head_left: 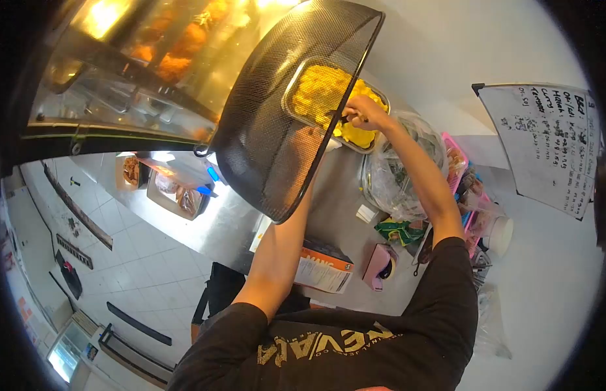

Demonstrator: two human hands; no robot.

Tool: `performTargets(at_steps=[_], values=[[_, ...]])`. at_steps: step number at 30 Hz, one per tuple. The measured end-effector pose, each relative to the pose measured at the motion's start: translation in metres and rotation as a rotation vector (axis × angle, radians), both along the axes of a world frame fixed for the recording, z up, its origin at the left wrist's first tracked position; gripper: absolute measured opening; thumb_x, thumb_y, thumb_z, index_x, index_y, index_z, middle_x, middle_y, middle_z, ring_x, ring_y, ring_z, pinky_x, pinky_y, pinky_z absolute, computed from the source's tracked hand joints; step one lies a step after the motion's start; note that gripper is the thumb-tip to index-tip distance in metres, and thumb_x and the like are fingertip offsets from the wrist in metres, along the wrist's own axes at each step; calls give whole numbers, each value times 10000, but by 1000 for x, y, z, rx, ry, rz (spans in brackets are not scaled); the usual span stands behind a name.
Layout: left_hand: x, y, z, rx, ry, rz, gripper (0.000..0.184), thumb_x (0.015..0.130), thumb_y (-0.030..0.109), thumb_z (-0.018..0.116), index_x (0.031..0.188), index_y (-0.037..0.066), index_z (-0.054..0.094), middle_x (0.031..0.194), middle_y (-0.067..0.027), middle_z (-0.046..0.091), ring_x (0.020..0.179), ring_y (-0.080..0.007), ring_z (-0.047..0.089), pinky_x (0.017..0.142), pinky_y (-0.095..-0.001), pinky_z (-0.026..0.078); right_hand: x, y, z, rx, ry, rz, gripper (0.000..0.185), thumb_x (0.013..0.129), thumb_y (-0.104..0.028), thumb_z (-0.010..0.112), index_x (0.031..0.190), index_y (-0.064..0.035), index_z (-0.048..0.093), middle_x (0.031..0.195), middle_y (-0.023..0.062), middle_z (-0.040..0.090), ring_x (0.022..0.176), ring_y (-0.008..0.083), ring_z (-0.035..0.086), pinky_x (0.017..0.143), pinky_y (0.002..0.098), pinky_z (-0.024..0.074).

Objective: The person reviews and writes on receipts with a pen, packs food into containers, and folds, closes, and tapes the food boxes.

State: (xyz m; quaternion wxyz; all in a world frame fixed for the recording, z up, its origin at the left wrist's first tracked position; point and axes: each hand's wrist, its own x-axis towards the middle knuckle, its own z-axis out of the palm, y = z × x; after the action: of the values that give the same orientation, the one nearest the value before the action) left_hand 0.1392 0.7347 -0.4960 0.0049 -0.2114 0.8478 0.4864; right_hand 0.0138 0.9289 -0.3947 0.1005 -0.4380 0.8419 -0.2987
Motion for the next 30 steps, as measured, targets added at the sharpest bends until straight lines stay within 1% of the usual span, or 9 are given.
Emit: performTargets(at_steps=[3,4,7,9,15,21,24,27,30], values=[[11,5,32,90,-28,51,424,971,358,566,1141,-8,696,1191,-284,667,1130,-438,631,982,-512,460,5,9,-6,-86,-740,-395,319,741,-29,640,667,-128,347,659,27,569,570,171,612,508,333,429],[24,7,63,-7,-71,76,467,986,374,529,1162,-28,688,1202,-289,667,1127,-434,643,963,-501,481,5,13,-8,-106,-711,-434,368,812,-21,653,690,-170,338,692,-20,570,628,92,628,493,267,406],[59,-6,164,164,-43,-93,409,980,316,565,1161,-31,686,1140,-273,688,1066,-423,666,924,-477,508,11,19,16,-298,-849,-595,410,829,-33,696,715,-182,332,694,-26,567,637,83,640,481,238,376],[94,-6,170,48,186,-175,324,960,227,617,1162,-17,685,1088,-258,695,1021,-406,681,895,-464,524,10,24,29,-291,-840,-718,426,853,-40,715,723,-194,340,719,-24,579,641,77,640,464,208,333],[189,-91,274,471,250,-729,264,923,90,676,1157,-31,669,1076,-234,700,1001,-377,698,865,-411,546,45,46,73,-615,-903,-851,420,813,65,679,704,-187,362,731,1,555,657,117,618,471,260,369],[253,-228,286,490,-44,-880,260,939,122,675,1166,-2,684,1126,-213,710,985,-305,705,840,-373,537,153,33,142,-699,-814,-849,443,891,104,620,710,-187,339,723,14,557,651,112,615,440,201,312],[278,-298,282,411,-119,-763,238,956,125,660,1176,44,701,1059,-145,740,880,-247,686,740,-315,510,232,-24,202,-598,-780,-1012,449,892,101,634,708,-188,344,733,19,558,647,119,623,442,195,313],[304,-364,265,428,-202,-661,223,969,129,656,1161,29,708,964,-103,740,784,-134,656,698,-296,499,294,-82,229,-620,-867,-1025,450,897,76,663,709,-186,350,754,30,569,643,122,631,444,189,312],[332,-421,254,522,-132,-559,222,972,150,658,1142,19,713,914,-94,731,716,-101,607,653,-291,486,334,-168,231,-684,-982,-980,454,902,76,666,717,-187,345,753,30,567,648,121,632,448,188,316]])
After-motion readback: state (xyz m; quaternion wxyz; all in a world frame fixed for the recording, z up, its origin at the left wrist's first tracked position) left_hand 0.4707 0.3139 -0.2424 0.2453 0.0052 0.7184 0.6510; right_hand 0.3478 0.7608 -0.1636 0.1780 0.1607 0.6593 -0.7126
